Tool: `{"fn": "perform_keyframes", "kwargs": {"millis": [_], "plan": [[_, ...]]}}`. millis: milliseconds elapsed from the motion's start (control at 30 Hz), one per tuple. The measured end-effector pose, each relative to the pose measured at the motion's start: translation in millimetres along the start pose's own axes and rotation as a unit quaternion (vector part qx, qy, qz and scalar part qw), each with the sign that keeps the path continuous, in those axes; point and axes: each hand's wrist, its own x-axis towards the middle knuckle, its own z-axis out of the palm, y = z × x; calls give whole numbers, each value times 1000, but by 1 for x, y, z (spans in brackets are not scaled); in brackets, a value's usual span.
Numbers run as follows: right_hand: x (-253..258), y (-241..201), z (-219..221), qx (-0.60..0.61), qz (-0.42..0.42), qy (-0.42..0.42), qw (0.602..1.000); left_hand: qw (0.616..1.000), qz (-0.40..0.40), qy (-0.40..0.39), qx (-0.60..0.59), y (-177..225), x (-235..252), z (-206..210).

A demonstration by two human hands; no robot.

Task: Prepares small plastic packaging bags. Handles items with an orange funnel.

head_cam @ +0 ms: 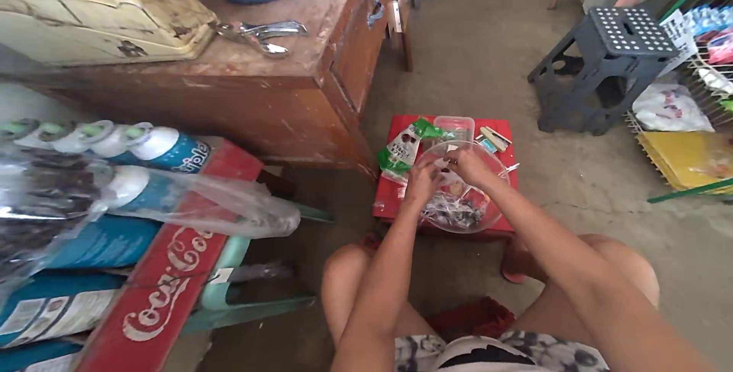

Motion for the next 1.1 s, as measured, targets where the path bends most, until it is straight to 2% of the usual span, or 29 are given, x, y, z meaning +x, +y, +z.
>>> {"fn": "perform_keyframes", "kwargs": {"millis": [133, 233, 300, 533, 733, 833, 1100], "plan": [[-28, 5, -15, -57, 49, -39, 996, 999, -24, -24, 16, 2, -1, -4], [-46, 25, -6, -135, 77, -175, 972, 997, -62, -39, 13, 4, -3, -6], [-55, 30, 2, -164, 83, -207, 961, 997, -69, -33, 15, 8, -4, -7], [-56, 40, 11, -175, 80, -194, 962, 998, -47, -20, 39, 3, -2, -2], [-56, 40, 12, -203, 105, -227, 947, 998, -48, -21, 37, 4, -3, -4], [-55, 47, 12, -171, 105, -196, 960, 998, -50, -25, 37, 4, -3, -4], [-54, 42, 19, -159, 128, -171, 964, 998, -53, -28, 34, 5, -3, -4]]}}
